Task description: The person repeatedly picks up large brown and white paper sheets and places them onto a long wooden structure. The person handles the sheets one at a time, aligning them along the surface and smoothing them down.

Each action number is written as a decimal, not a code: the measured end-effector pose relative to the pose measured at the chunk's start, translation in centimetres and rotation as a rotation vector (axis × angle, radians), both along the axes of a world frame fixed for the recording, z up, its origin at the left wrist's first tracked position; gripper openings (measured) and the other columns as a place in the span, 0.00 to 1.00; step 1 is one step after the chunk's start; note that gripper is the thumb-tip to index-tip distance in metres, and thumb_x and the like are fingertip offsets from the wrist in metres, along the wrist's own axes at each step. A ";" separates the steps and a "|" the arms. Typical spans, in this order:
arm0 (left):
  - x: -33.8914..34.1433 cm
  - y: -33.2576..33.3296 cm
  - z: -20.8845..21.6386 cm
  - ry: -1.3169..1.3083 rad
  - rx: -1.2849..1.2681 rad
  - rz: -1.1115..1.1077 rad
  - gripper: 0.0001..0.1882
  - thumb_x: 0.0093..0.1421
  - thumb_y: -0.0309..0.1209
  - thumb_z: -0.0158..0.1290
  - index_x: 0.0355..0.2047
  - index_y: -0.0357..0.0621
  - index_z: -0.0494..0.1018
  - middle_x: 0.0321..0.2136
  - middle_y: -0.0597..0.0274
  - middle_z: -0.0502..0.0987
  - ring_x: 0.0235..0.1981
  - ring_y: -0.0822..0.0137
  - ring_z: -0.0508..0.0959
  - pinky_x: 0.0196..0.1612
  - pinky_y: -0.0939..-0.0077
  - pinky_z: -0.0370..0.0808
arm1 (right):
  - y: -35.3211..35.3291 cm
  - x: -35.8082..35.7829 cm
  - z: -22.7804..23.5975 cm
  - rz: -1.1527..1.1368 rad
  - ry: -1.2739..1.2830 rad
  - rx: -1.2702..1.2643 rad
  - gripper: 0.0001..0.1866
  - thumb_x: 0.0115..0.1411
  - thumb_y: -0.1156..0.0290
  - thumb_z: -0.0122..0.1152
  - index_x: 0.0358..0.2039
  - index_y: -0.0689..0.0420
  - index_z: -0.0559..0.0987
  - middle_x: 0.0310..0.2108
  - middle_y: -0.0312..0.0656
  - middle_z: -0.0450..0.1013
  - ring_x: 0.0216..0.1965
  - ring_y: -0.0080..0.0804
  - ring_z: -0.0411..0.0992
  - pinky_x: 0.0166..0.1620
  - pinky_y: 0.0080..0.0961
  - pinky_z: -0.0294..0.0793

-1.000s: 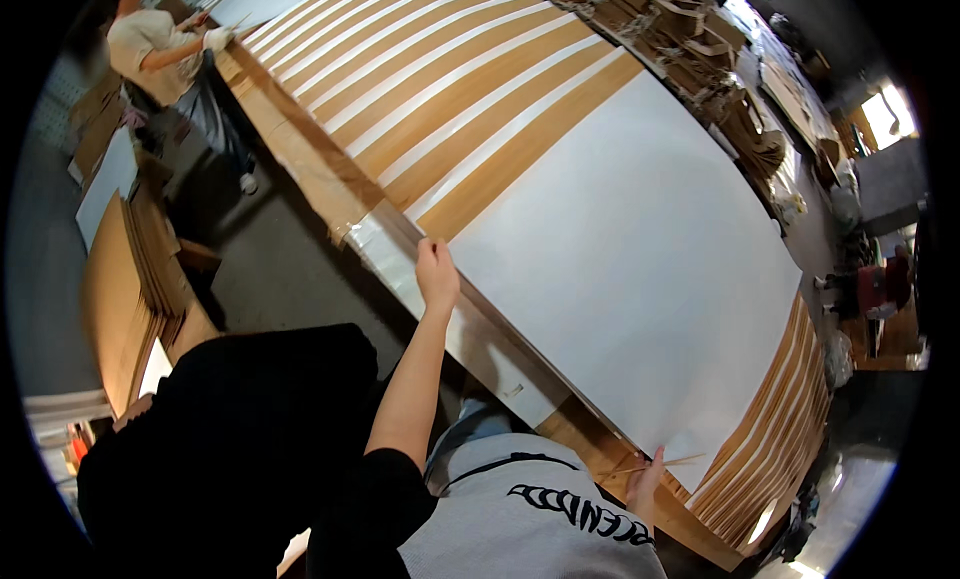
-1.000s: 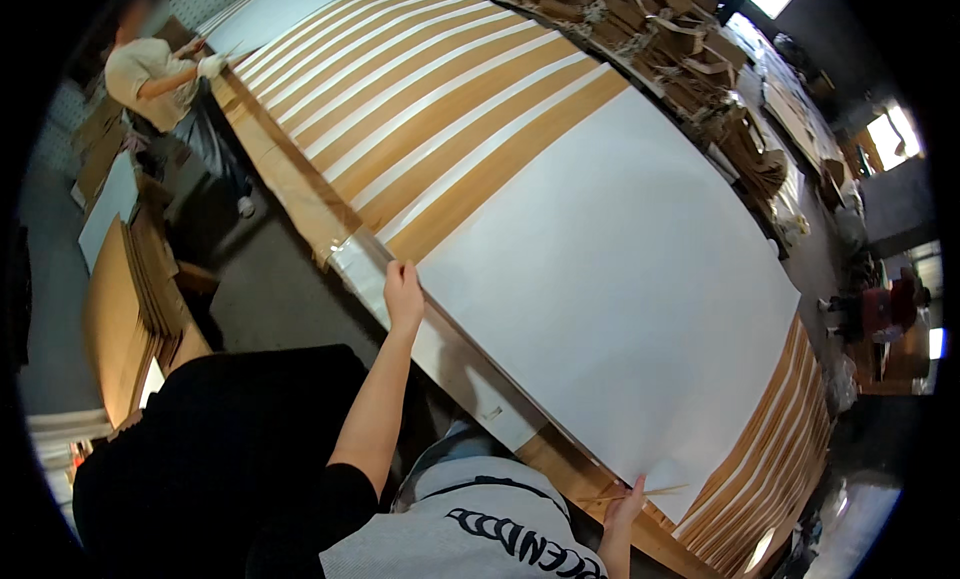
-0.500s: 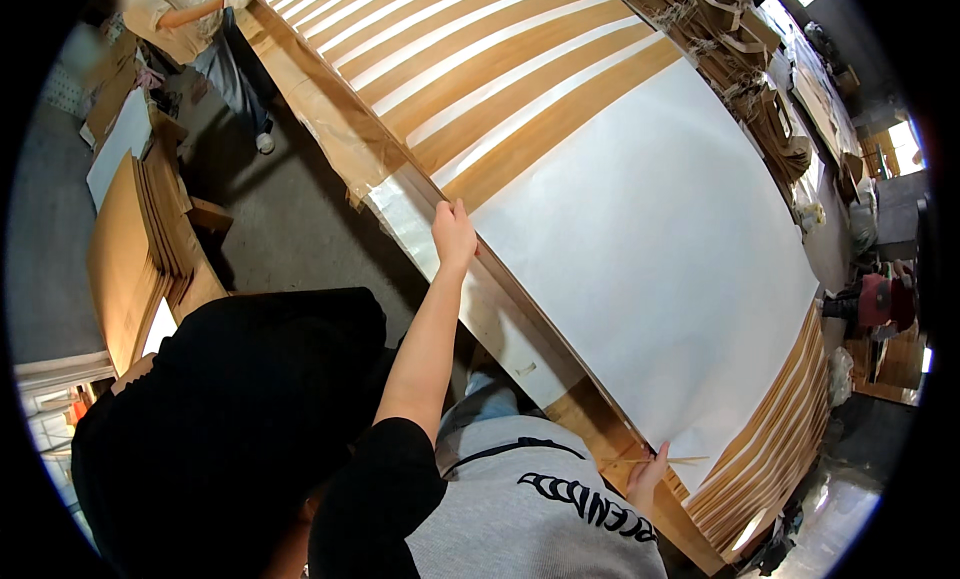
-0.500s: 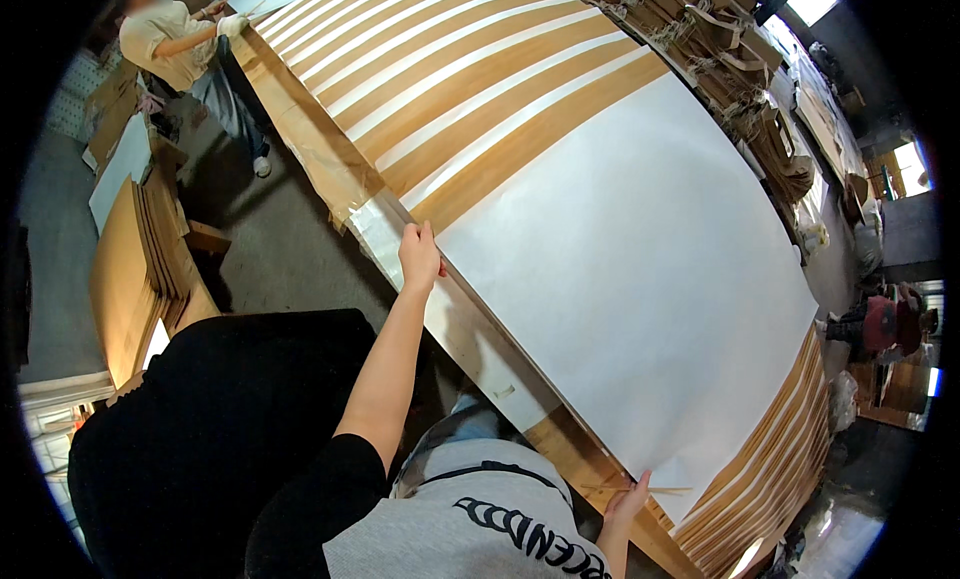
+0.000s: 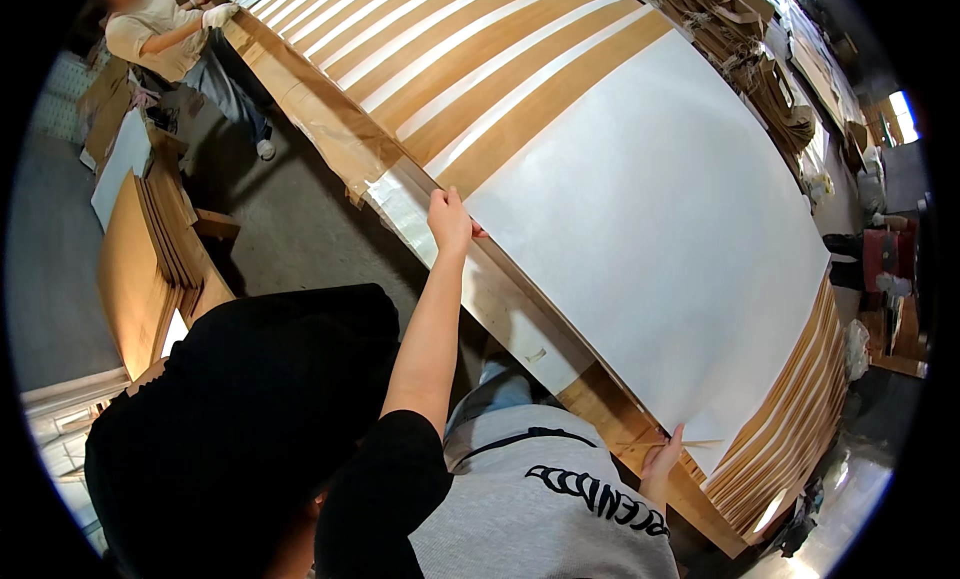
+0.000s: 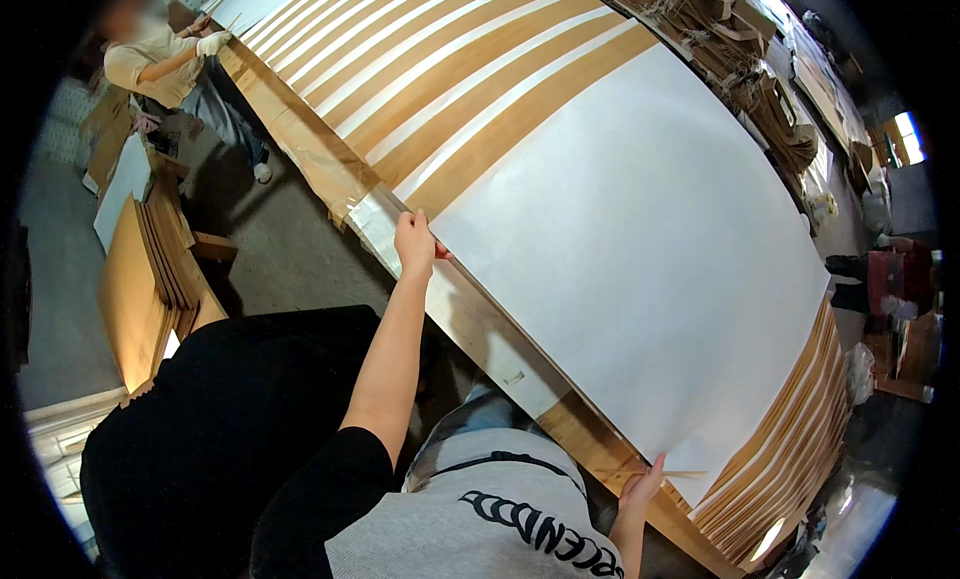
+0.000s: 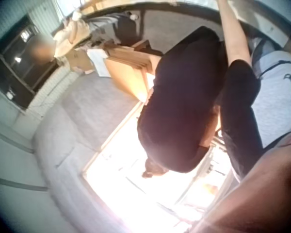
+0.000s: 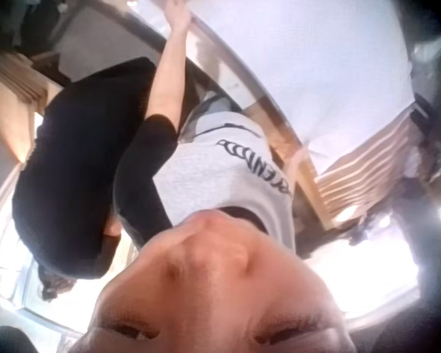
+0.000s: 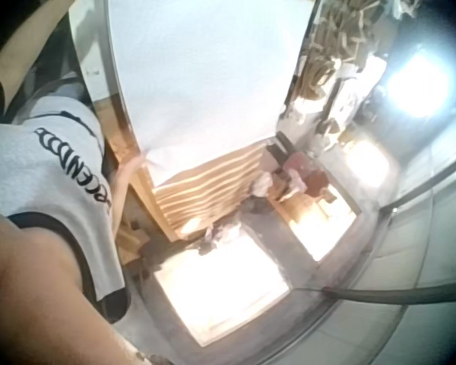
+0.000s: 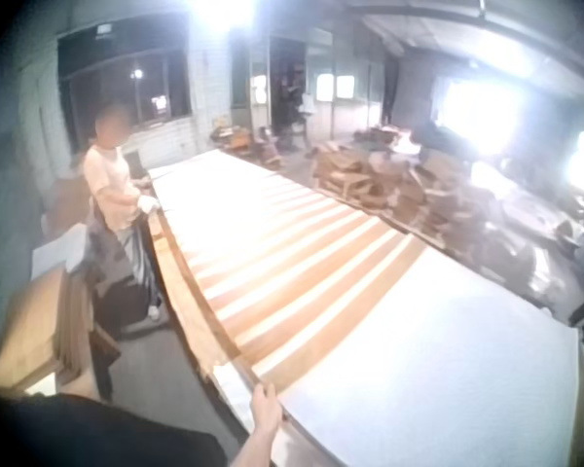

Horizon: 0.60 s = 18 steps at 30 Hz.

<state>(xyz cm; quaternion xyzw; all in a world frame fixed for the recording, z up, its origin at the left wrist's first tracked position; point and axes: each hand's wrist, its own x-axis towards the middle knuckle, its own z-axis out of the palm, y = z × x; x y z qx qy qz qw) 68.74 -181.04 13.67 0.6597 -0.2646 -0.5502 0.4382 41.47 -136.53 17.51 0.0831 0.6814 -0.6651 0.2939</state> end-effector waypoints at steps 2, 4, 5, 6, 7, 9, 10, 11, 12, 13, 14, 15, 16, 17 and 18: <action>0.2 0.1 -0.4 0.024 -0.021 0.019 0.13 0.60 0.35 0.38 0.26 0.37 0.56 0.13 0.56 0.64 0.05 0.66 0.65 0.08 0.68 0.71 | -0.1 0.2 0.1 0.005 0.016 0.024 0.22 0.57 0.58 0.50 0.45 0.60 0.65 0.41 0.38 0.67 0.41 0.27 0.64 0.44 0.23 0.62; 0.1 0.0 -0.5 0.028 -0.033 0.009 0.12 0.60 0.35 0.38 0.27 0.38 0.57 0.11 0.58 0.63 0.05 0.68 0.64 0.07 0.67 0.70 | -0.8 0.8 0.7 -0.015 0.059 0.082 0.24 0.58 0.56 0.48 0.47 0.62 0.64 0.44 0.40 0.65 0.45 0.29 0.62 0.49 0.24 0.59; 0.0 0.0 -0.6 0.030 -0.039 0.002 0.11 0.60 0.35 0.38 0.27 0.39 0.57 0.10 0.59 0.62 0.04 0.69 0.63 0.06 0.67 0.70 | -0.7 0.8 0.6 -0.006 0.046 0.069 0.25 0.58 0.56 0.48 0.48 0.62 0.63 0.45 0.40 0.64 0.46 0.29 0.62 0.49 0.25 0.59; -0.1 0.0 -0.4 0.007 -0.023 -0.022 0.11 0.60 0.35 0.38 0.27 0.39 0.58 0.12 0.59 0.63 0.07 0.68 0.65 0.09 0.67 0.71 | -0.4 0.6 0.4 -0.001 0.033 0.059 0.26 0.58 0.56 0.47 0.49 0.62 0.62 0.46 0.40 0.64 0.47 0.29 0.61 0.50 0.25 0.58; -0.2 0.0 -0.2 -0.016 -0.006 -0.048 0.11 0.60 0.35 0.38 0.27 0.39 0.58 0.13 0.58 0.64 0.09 0.68 0.67 0.12 0.68 0.72 | 0.0 0.5 0.3 0.001 0.019 0.050 0.26 0.58 0.56 0.47 0.50 0.63 0.61 0.47 0.40 0.63 0.48 0.30 0.61 0.51 0.25 0.58; 0.1 -0.4 -1.2 -0.236 -0.043 -0.046 0.12 0.59 0.36 0.40 0.27 0.39 0.58 0.16 0.55 0.65 0.15 0.64 0.70 0.20 0.68 0.72 | 0.0 0.1 -0.2 0.009 0.029 0.024 0.27 0.58 0.57 0.47 0.52 0.63 0.59 0.49 0.41 0.62 0.49 0.30 0.60 0.52 0.26 0.58; 0.9 -0.8 -3.3 -0.429 -0.099 -0.020 0.13 0.59 0.36 0.41 0.27 0.38 0.57 0.18 0.53 0.66 0.19 0.62 0.72 0.24 0.67 0.71 | 0.2 0.1 -0.4 0.009 0.035 0.017 0.28 0.59 0.57 0.47 0.52 0.63 0.58 0.50 0.41 0.61 0.49 0.30 0.60 0.52 0.26 0.57; 1.1 -0.7 -4.5 -0.619 -0.160 0.002 0.13 0.59 0.36 0.43 0.27 0.38 0.57 0.20 0.51 0.67 0.24 0.59 0.73 0.27 0.66 0.70 | 0.2 -0.1 -0.6 0.022 0.054 0.005 0.27 0.59 0.58 0.46 0.53 0.63 0.58 0.51 0.41 0.60 0.50 0.31 0.60 0.53 0.27 0.57; -0.2 0.3 -1.1 -0.648 -0.183 0.005 0.13 0.58 0.36 0.45 0.27 0.38 0.58 0.23 0.51 0.67 0.28 0.59 0.72 0.31 0.67 0.67 | 0.5 -0.1 -0.9 0.010 0.076 -0.001 0.27 0.59 0.58 0.46 0.53 0.63 0.58 0.51 0.42 0.60 0.51 0.31 0.59 0.53 0.27 0.57; -1.0 1.7 3.1 -0.674 -0.207 0.018 0.12 0.57 0.35 0.46 0.28 0.38 0.60 0.25 0.51 0.67 0.32 0.58 0.70 0.35 0.68 0.65 | 0.9 -0.3 -1.3 0.010 0.052 0.007 0.27 0.59 0.58 0.46 0.52 0.63 0.59 0.51 0.41 0.60 0.50 0.30 0.60 0.52 0.27 0.57; -0.3 2.8 3.8 -0.767 -0.399 -0.026 0.11 0.55 0.33 0.48 0.28 0.39 0.62 0.27 0.53 0.68 0.31 0.59 0.69 0.34 0.68 0.64 | 0.8 -0.7 -1.6 0.026 0.025 0.005 0.27 0.59 0.58 0.47 0.52 0.63 0.59 0.50 0.41 0.61 0.49 0.30 0.60 0.51 0.26 0.58; -0.6 3.6 3.8 -0.835 -0.599 -0.100 0.09 0.54 0.32 0.50 0.29 0.39 0.64 0.28 0.55 0.68 0.30 0.60 0.67 0.33 0.69 0.64 | -0.5 -0.1 0.2 -0.016 -0.050 0.084 0.25 0.58 0.57 0.48 0.49 0.62 0.63 0.47 0.39 0.64 0.47 0.29 0.62 0.49 0.25 0.60; -1.5 4.9 4.3 -0.750 -0.666 -0.318 0.08 0.52 0.30 0.52 0.30 0.40 0.67 0.29 0.57 0.68 0.29 0.61 0.66 0.32 0.70 0.64 | -0.3 0.0 -0.4 -0.050 0.049 0.056 0.23 0.57 0.56 0.49 0.46 0.62 0.67 0.43 0.37 0.66 0.44 0.27 0.63 0.47 0.24 0.60; -2.5 6.0 4.9 -0.653 -0.737 -0.533 0.08 0.49 0.28 0.53 0.30 0.41 0.69 0.30 0.60 0.68 0.29 0.62 0.64 0.32 0.70 0.63 | 1.1 -0.6 -2.3 -0.121 0.086 0.072 0.23 0.57 0.56 0.50 0.45 0.62 0.67 0.43 0.37 0.67 0.44 0.27 0.63 0.47 0.25 0.60; -3.1 6.9 4.8 -0.728 -0.944 -0.754 0.05 0.47 0.25 0.54 0.27 0.43 0.72 0.31 0.65 0.68 0.31 0.65 0.64 0.30 0.75 0.62 | 0.9 -0.7 -1.5 -0.095 -0.038 0.166 0.26 0.56 0.59 0.52 0.51 0.59 0.61 0.48 0.36 0.63 0.46 0.27 0.62 0.45 0.25 0.62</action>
